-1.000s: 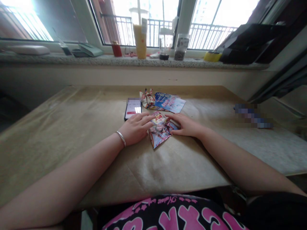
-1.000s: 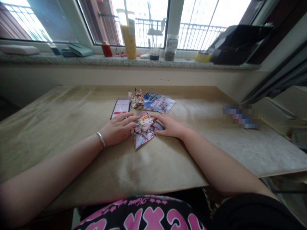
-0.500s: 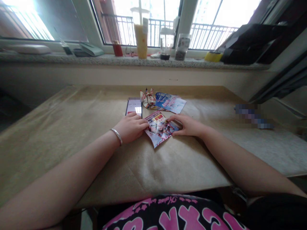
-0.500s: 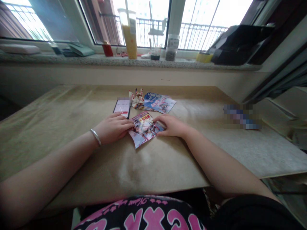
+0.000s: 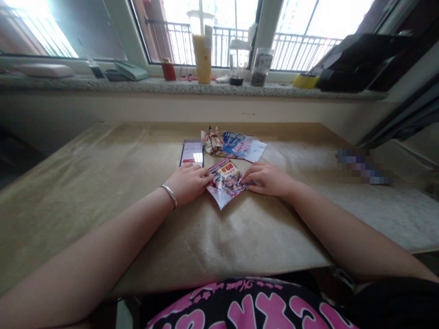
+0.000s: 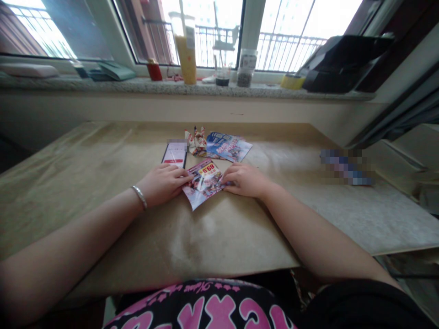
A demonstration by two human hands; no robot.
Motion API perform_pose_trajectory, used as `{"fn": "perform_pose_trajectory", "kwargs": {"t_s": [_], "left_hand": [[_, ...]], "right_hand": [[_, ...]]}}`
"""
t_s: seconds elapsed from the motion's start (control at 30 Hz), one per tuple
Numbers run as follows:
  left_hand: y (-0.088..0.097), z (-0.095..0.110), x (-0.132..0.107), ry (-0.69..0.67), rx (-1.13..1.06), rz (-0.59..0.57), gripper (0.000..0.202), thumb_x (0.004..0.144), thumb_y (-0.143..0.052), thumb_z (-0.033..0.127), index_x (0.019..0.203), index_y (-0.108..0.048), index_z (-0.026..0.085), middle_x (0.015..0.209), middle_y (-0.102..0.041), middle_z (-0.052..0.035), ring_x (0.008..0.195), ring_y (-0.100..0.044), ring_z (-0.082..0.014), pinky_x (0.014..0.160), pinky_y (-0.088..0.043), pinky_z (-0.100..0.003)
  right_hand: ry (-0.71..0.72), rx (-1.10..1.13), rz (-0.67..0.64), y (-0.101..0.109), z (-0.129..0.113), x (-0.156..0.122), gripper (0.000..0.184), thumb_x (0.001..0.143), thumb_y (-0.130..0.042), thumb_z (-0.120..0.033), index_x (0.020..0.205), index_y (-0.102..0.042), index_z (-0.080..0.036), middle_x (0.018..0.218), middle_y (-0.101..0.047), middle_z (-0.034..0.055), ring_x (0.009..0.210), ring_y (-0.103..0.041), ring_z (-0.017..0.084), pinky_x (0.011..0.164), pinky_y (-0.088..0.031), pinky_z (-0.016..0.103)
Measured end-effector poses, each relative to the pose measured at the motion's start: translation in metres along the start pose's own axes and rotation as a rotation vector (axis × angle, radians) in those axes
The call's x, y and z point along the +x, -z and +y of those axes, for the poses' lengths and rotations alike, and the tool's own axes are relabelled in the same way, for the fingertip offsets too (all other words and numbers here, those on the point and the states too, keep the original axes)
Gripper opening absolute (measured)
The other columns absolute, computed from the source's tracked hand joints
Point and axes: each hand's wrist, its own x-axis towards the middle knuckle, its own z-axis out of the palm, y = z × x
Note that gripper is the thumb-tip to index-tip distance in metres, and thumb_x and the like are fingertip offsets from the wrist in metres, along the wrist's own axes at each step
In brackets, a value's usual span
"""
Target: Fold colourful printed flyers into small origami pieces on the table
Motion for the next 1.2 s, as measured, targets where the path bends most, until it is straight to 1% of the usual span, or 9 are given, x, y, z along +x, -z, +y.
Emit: {"fn": "perform_pose_trajectory", "kwargs": {"t_s": [0.13,0.27,0.4,0.57,0.73,0.8,0.9,1.03,1.2], "left_hand": [[0.002,-0.004,0.001,-0.007,-0.001,-0.039,0.028,0.092,-0.047,0.030,0.115,-0.063,0.027,0.106,-0.066,-0.0054,0.097,-0.059,-0.0224,0.087,-0.040,-0.036],[0.003,-0.008,0.001,-0.015,-0.021,-0.061,0.026,0.092,-0.049,0.029,0.112,-0.065,0.029,0.103,-0.067,-0.0047,0.095,-0.060,-0.0210,0.087,-0.040,-0.035],[0.003,-0.011,0.000,-0.005,-0.070,-0.073,0.026,0.093,-0.046,0.033,0.106,-0.067,0.028,0.098,-0.067,-0.0046,0.091,-0.061,-0.0195,0.079,-0.043,-0.031],[0.004,-0.013,0.000,0.102,-0.159,-0.084,0.038,0.094,-0.036,0.037,0.086,-0.069,0.020,0.087,-0.067,-0.0066,0.080,-0.061,-0.0186,0.071,-0.044,-0.029],[0.005,-0.007,0.003,0.290,-0.274,-0.103,0.034,0.092,-0.036,0.034,0.087,-0.065,0.018,0.090,-0.068,-0.0070,0.084,-0.062,-0.0201,0.072,-0.045,-0.029],[0.003,-0.003,0.005,0.413,-0.328,-0.111,0.032,0.091,-0.038,0.036,0.089,-0.064,0.018,0.089,-0.068,-0.0062,0.083,-0.062,-0.0197,0.071,-0.045,-0.028],[-0.002,0.002,0.007,0.500,-0.324,-0.081,0.033,0.090,-0.039,0.043,0.097,-0.061,0.019,0.093,-0.068,-0.0062,0.084,-0.062,-0.0207,0.069,-0.045,-0.028],[-0.006,0.003,0.006,0.489,-0.282,-0.055,0.035,0.090,-0.040,0.046,0.104,-0.058,0.019,0.097,-0.067,-0.0076,0.089,-0.063,-0.0226,0.071,-0.046,-0.030],[-0.006,0.001,0.004,0.467,-0.266,-0.072,0.036,0.090,-0.040,0.048,0.103,-0.058,0.020,0.099,-0.067,-0.0082,0.090,-0.063,-0.0243,0.069,-0.047,-0.031]], "right_hand": [[0.014,-0.103,-0.005,0.002,0.000,0.000,0.021,0.086,-0.054,-0.027,0.087,-0.074,-0.022,0.085,-0.071,0.0061,0.080,-0.061,0.019,0.074,-0.046,0.032],[-0.019,-0.093,-0.042,0.004,0.002,-0.002,0.020,0.086,-0.054,-0.026,0.086,-0.074,-0.022,0.083,-0.070,0.0052,0.077,-0.060,0.017,0.072,-0.045,0.029],[-0.110,-0.046,-0.094,0.006,0.003,-0.003,0.016,0.083,-0.057,-0.025,0.082,-0.073,-0.022,0.084,-0.068,0.0042,0.079,-0.061,0.016,0.070,-0.043,0.027],[-0.290,-0.080,-0.113,0.004,0.002,-0.002,0.018,0.084,-0.054,-0.029,0.077,-0.067,-0.019,0.079,-0.065,0.0050,0.073,-0.057,0.016,0.062,-0.038,0.026],[-0.459,0.002,-0.117,0.000,-0.002,0.000,0.021,0.082,-0.053,-0.037,0.073,-0.060,-0.019,0.067,-0.061,0.0015,0.058,-0.049,0.012,0.054,-0.033,0.024],[-0.520,0.010,-0.094,-0.002,-0.005,0.002,0.025,0.083,-0.052,-0.041,0.071,-0.058,-0.019,0.067,-0.061,0.0016,0.057,-0.048,0.012,0.054,-0.032,0.024],[-0.618,-0.012,-0.051,-0.004,-0.011,0.006,0.029,0.082,-0.053,-0.047,0.073,-0.058,-0.020,0.070,-0.063,0.0022,0.059,-0.050,0.012,0.053,-0.032,0.024],[-0.694,-0.013,-0.032,-0.007,-0.015,0.009,0.026,0.080,-0.057,-0.048,0.082,-0.061,-0.022,0.073,-0.065,0.0018,0.062,-0.054,0.014,0.053,-0.033,0.024],[-0.709,0.056,-0.035,-0.008,-0.013,0.009,0.025,0.078,-0.062,-0.044,0.092,-0.063,-0.023,0.072,-0.066,0.0009,0.061,-0.056,0.014,0.052,-0.035,0.024]]}}
